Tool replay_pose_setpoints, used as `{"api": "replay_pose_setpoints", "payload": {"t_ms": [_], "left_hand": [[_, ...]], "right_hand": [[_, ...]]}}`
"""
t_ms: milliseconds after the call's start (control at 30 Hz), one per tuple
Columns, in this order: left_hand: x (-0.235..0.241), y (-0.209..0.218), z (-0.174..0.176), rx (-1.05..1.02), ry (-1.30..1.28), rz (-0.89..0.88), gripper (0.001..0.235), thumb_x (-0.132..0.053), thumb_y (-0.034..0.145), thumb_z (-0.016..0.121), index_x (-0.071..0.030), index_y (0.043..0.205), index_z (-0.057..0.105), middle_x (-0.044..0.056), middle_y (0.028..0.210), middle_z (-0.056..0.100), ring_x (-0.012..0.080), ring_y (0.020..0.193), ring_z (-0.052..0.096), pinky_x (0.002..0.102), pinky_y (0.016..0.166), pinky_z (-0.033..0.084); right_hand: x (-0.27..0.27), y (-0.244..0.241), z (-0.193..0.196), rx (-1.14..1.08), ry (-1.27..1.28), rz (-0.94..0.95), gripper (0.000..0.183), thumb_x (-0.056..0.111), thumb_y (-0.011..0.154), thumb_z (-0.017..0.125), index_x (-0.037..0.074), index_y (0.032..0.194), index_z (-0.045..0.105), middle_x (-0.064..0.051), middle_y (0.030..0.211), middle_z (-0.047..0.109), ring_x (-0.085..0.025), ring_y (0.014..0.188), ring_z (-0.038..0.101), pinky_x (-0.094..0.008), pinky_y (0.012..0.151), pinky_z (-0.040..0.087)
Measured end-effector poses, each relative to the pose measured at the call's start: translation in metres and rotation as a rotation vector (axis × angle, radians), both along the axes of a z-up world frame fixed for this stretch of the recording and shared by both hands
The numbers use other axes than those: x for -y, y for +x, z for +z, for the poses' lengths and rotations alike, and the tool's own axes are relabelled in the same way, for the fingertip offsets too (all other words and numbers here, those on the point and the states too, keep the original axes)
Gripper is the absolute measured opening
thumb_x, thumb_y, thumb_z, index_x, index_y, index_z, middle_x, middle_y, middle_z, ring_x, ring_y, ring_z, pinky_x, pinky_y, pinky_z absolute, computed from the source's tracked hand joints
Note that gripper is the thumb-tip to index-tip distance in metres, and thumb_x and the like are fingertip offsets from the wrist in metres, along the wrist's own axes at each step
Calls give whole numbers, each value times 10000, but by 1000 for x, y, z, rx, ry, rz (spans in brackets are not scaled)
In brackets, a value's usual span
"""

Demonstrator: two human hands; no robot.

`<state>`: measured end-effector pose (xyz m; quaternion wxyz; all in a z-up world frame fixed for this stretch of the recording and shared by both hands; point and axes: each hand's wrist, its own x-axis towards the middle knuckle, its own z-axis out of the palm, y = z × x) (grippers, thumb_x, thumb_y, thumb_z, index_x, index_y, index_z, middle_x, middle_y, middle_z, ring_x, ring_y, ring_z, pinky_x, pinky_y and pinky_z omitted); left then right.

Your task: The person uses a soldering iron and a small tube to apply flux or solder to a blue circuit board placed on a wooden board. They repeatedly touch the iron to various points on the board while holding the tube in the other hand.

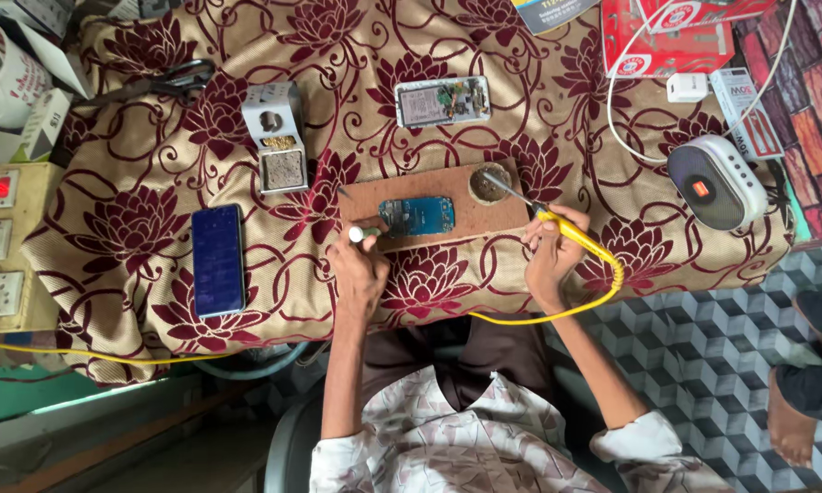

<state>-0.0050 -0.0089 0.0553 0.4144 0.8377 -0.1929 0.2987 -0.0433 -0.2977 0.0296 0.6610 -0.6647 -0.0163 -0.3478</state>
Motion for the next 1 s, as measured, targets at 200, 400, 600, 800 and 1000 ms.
{"api": "replay_pose_setpoints", "payload": {"t_ms": [200, 400, 600, 800, 1000], "left_hand": [[2, -3, 11, 153, -35, -54, 514, 204, 738, 470, 29, 1211, 368, 143, 1015, 715, 220, 635, 636, 334, 498, 468], [4, -5, 20, 144, -29, -21, 530, 203, 737, 472, 44, 1237, 392, 138, 1006, 723, 244, 674, 676, 337, 530, 499], [3, -5, 11, 91, -53, -15, 475, 188, 740, 480, 21, 1181, 424, 122, 991, 727, 236, 685, 672, 343, 560, 520], [2, -4, -3, 82, 46, 54, 377, 156, 781, 509, 21, 1125, 436, 122, 913, 666, 243, 587, 572, 382, 542, 466], [3, -7, 6, 110, 21, 48, 200, 76, 979, 533, 31, 1150, 441, 133, 938, 686, 310, 607, 588, 418, 542, 429]], "right_hand": [[-1, -2, 1, -66, 29, 15, 183, 77, 1118, 511, -12, 1270, 462, -75, 860, 594, -97, 723, 545, -212, 674, 437], [-1, -3, 4, -51, 16, 82, 179, 66, 1103, 496, 2, 1267, 461, -66, 858, 581, -91, 720, 538, -214, 674, 429], [0, -2, 0, 18, -42, 93, 193, 122, 1131, 500, 8, 1280, 454, -89, 893, 586, -109, 734, 543, -231, 676, 434], [2, -4, 3, 83, 243, 177, 266, 285, 1149, 466, 32, 1234, 469, -76, 840, 586, -136, 648, 601, -225, 542, 439], [-13, -2, 16, 47, 47, 233, 216, 159, 1118, 558, -13, 1228, 488, -120, 827, 652, -158, 664, 630, -263, 607, 518]]}}
